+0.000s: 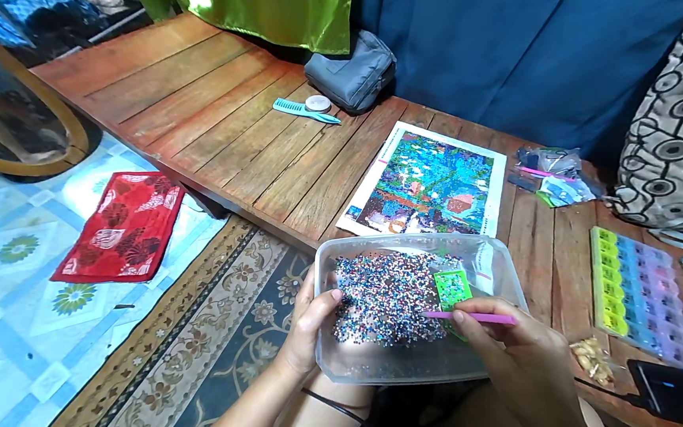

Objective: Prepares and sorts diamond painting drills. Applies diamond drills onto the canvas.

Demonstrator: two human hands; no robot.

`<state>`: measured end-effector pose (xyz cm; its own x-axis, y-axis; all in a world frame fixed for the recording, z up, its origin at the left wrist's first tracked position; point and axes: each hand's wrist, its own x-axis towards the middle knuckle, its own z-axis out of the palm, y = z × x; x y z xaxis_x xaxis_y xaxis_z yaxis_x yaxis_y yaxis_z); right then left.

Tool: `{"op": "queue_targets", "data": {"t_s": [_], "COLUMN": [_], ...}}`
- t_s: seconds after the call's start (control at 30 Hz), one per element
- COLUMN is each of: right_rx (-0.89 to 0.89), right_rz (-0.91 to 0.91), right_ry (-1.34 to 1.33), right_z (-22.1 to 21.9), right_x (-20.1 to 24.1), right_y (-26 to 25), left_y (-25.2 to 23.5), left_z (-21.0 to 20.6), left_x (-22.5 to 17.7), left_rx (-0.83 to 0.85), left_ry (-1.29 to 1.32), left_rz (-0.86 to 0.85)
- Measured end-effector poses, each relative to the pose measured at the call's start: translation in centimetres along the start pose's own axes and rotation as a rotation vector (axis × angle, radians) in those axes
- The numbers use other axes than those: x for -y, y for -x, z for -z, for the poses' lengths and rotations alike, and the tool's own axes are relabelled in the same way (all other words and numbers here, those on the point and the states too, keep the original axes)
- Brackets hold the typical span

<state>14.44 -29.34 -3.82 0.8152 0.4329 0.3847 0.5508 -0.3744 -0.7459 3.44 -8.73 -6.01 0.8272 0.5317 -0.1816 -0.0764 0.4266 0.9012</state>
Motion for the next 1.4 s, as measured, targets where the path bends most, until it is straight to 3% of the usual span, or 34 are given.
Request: {"op": "queue_targets", "data": {"t_s": [0.53, 0.87, 1.17, 1.4], "right_rx": [0.011, 0.168, 0.169, 0.004], "right_rz": [0.018, 0.041, 0.057, 0.002], "right_ry": [-0.011, -0.123, -0.167, -0.017], "right_z": [0.0, -0.2, -0.6, -0.4], "right_x": [0.0, 0.3, 0.1, 0.5], "right_y": [-0.1, 0.2, -0.2, -1.0], "left_y": [0.0, 0.0, 0.0, 0.0], "left_z": [-0.1, 0.0, 0.0, 0.1], "left_x": [-0.1, -0.1, 0.0, 0.0], "left_rx": [0.001, 0.018, 0.002, 0.016], "left_ry": [0.004, 0.012, 0.003, 0.002], "left_rz": [0.016, -0.009, 0.006, 0.009]}}
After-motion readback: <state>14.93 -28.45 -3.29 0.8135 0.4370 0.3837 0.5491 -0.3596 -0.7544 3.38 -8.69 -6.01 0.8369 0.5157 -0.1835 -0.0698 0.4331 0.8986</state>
